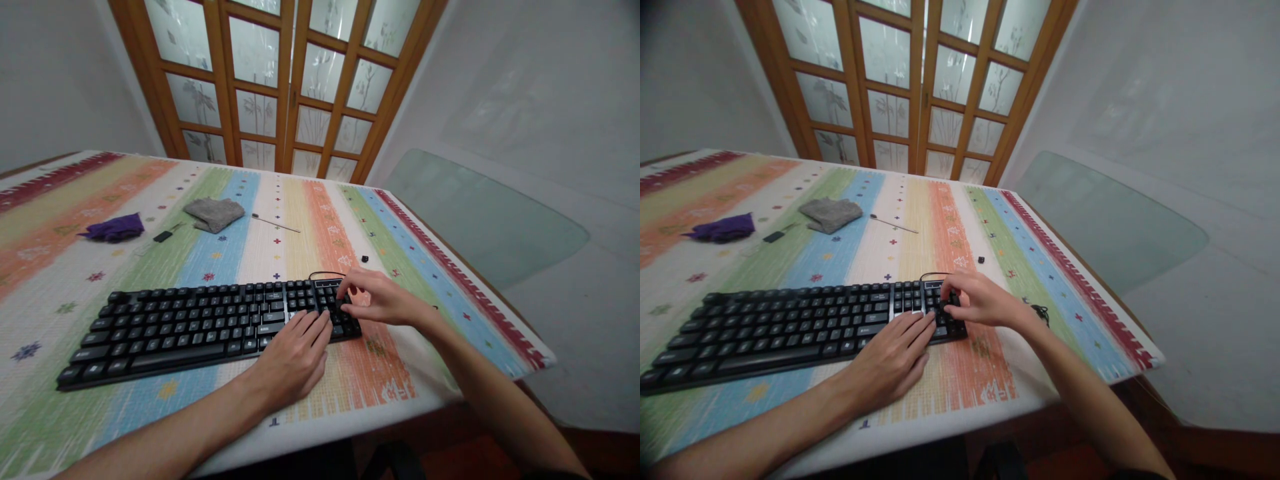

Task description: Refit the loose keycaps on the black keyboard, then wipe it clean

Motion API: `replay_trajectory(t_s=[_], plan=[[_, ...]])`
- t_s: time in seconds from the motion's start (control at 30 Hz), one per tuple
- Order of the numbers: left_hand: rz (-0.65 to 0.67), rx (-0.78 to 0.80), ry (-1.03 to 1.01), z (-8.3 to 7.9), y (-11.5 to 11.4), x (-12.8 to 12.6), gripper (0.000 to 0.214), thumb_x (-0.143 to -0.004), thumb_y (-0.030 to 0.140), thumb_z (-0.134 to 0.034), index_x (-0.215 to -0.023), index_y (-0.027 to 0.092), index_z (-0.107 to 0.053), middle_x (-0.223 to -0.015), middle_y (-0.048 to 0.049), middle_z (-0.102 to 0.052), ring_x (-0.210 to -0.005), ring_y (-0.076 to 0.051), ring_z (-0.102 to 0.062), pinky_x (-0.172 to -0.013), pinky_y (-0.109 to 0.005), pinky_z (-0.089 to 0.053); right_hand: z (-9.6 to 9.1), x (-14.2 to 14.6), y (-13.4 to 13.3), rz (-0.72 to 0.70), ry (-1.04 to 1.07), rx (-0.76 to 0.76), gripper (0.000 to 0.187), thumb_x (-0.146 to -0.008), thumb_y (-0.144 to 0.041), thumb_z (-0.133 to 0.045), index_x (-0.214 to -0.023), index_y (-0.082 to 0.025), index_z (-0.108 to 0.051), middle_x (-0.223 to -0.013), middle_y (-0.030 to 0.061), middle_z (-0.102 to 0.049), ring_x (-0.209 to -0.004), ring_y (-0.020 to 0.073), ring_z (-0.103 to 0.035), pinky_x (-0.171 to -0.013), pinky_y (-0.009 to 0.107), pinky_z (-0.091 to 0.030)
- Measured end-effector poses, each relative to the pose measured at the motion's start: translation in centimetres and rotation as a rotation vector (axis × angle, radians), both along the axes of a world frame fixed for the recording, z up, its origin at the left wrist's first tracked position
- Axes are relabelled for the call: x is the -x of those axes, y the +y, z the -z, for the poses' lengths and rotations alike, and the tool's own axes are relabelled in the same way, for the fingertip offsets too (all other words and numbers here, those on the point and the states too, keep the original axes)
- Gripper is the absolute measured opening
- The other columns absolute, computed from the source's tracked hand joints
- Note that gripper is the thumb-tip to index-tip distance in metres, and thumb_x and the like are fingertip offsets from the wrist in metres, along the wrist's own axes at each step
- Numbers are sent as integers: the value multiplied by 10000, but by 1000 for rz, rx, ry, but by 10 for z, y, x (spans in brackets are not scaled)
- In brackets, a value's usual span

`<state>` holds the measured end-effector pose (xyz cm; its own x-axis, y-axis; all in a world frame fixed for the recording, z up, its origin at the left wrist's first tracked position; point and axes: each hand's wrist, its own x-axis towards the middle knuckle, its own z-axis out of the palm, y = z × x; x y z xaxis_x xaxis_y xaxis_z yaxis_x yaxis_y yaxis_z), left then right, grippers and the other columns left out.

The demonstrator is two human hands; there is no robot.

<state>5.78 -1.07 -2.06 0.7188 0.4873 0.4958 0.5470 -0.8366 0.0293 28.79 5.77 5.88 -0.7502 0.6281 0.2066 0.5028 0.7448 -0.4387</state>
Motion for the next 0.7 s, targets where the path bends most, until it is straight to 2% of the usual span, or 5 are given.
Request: replay_trajectory(t_s=[0.23, 0.4, 0.57, 0.7], plan=[[-7, -13, -2, 1, 0, 0, 425, -920, 206, -490, -1297, 19, -548, -1344, -190, -610, -1199, -310, -560, -1043, -458, -421, 14, 9, -2, -13, -97, -26, 94, -851, -145, -618, -933, -183, -590, -885, 35, -641, -824, 164, -563, -744, 299, -451], [-7, -22, -5, 1, 0, 0, 418, -923, 212, -486, -1287, 20, -558, -1339, -185, -613, -1192, -312, -561, -1040, -453, -419, 19, 10, -1, -35, -128, -56, 45, -886, -158, -599, -915, -170, -631, -876, 56, -642, -854, 187, -577, -774, 334, -470], [-1, -8, -11, 0, 0, 0, 409, -921, 207, -497, -1279, 21, -561, -1340, -194, -608, -1200, -309, -558, -1044, -453, -415, 22, 10, -5, -24, -112, -101, 130, -914, -152, -579, -845, -171, -689, -885, 66, -660, -877, 190, -589, -809, 350, -481], [-4, 11, -2, 0, 0, 0, 417, -920, 197, -495, -1298, 29, -548, -1347, -193, -603, -1215, -303, -552, -1056, -454, -409, 20, 12, -12, 27, -126, -110, 178, -896, -211, -618, -741, -159, -690, -869, 71, -623, -813, 182, -563, -748, 335, -475]])
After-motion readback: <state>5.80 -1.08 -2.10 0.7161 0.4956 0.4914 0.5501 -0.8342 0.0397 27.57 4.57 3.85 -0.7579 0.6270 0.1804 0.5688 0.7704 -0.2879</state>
